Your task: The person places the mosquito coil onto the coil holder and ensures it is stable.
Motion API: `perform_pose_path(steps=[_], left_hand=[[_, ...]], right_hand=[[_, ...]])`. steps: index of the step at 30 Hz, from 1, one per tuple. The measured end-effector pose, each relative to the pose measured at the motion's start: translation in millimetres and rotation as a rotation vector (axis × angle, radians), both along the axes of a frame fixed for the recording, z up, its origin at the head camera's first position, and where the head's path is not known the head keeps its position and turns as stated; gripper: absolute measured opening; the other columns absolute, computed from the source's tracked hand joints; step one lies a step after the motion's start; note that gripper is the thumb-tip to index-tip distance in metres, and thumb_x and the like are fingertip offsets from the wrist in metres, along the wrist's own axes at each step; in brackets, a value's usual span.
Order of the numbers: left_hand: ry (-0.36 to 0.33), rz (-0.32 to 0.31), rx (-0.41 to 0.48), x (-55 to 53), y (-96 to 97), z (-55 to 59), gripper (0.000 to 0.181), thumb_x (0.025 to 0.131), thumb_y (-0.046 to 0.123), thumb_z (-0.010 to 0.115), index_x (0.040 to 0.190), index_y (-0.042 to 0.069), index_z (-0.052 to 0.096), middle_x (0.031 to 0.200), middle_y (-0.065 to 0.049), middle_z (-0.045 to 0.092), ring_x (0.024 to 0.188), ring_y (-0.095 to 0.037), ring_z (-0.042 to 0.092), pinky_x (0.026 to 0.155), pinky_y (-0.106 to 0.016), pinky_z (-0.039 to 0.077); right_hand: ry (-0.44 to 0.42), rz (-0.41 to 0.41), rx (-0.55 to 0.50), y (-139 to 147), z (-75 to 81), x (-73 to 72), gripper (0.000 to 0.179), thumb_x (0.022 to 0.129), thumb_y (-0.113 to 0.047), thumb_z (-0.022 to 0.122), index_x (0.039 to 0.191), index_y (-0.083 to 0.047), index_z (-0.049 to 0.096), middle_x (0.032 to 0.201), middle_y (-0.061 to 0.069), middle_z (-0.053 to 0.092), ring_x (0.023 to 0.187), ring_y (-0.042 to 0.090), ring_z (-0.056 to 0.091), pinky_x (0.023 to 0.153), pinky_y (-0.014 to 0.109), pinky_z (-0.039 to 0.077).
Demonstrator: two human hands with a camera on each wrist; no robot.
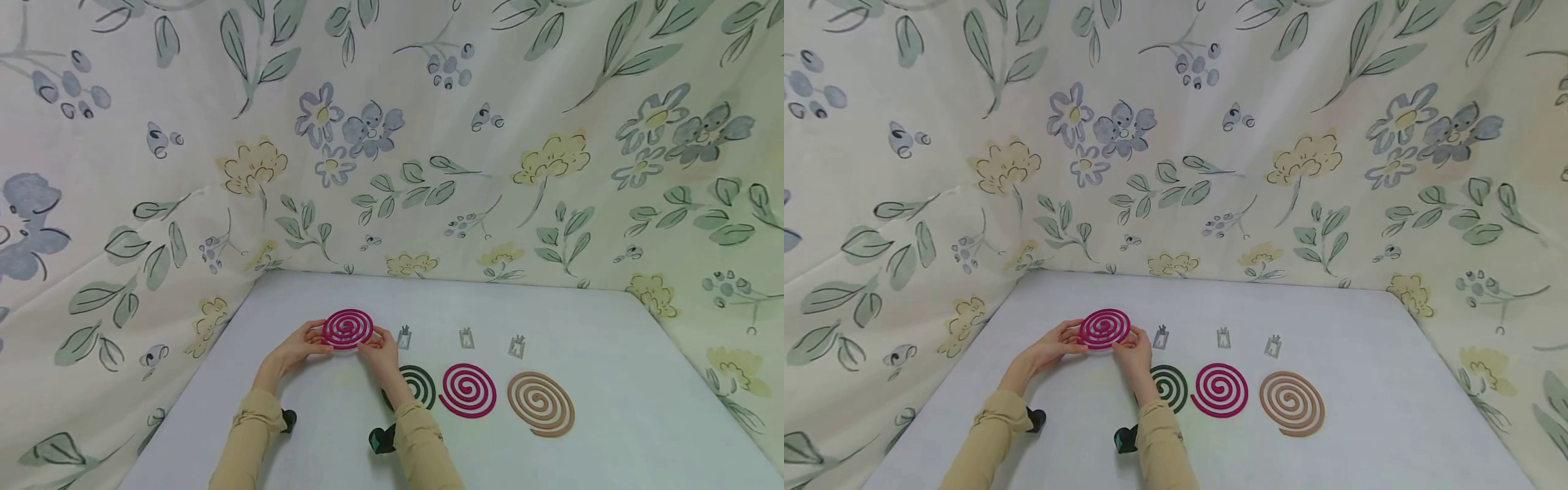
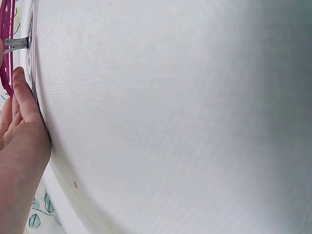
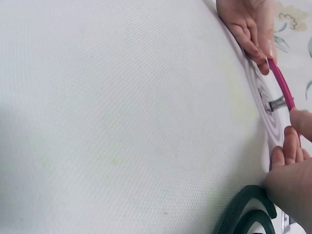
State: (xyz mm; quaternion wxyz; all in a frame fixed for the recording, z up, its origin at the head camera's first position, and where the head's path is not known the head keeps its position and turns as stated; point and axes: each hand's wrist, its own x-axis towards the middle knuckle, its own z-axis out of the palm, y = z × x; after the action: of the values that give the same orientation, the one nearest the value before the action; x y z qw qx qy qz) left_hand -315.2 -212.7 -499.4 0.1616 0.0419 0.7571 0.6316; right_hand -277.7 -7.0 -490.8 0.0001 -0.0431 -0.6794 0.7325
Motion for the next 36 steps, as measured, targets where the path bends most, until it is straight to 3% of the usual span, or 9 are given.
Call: perform_pose_path(steps=[2,5,24,36], left_hand=[[-0.002,0.001,0.006,0.2,-0.1,0.3,0.076,0.084,0.001,0.068,0.145,-0.002,0.024,0.127,-0.02,0.049,0.104,-0.013,0.05,0.087,-0.019,0.045],[-0.001,-0.004,0.012,0.6,-0.4,0.4,0.076,0.084,0.001,0.068,0.146,-0.002,0.024,0.126,-0.018,0.05,0.101,-0.01,0.05,0.086,-0.018,0.045],[0.01,-0.004,-0.006,-2.4,-1.9,-2.7,0.074,0.084,0.001,0.067,0.145,-0.003,0.024,0.128,-0.022,0.049,0.103,-0.012,0.05,0.086,-0.018,0.045],[0.002,-0.006,0.003,-2.1,-1.9,-3.0,0.075,0.085,0.0,0.067,0.145,-0.003,0.024,0.13,-0.023,0.047,0.104,-0.013,0.05,0.086,-0.019,0.045]], right_hand=[[-0.01,-0.007,0.004,-1.3,-10.1,-6.5,0.055,0.08,0.006,0.067,0.129,0.011,0.045,0.081,0.007,0.056,0.067,0.005,0.047,0.06,0.013,0.042],[-0.008,-0.019,0.015,-2.6,-13.1,-8.1,0.054,0.079,0.005,0.068,0.129,0.009,0.046,0.08,0.004,0.055,0.066,0.004,0.047,0.06,0.013,0.043],[-0.022,-0.011,0.005,-1.0,-6.0,-3.2,0.055,0.08,0.005,0.067,0.13,0.009,0.045,0.082,0.007,0.056,0.067,0.005,0.046,0.061,0.014,0.041],[-0.015,-0.017,0.002,-1.2,-9.3,-5.2,0.055,0.079,0.005,0.068,0.129,0.01,0.046,0.08,0.005,0.055,0.066,0.005,0.047,0.061,0.013,0.043]])
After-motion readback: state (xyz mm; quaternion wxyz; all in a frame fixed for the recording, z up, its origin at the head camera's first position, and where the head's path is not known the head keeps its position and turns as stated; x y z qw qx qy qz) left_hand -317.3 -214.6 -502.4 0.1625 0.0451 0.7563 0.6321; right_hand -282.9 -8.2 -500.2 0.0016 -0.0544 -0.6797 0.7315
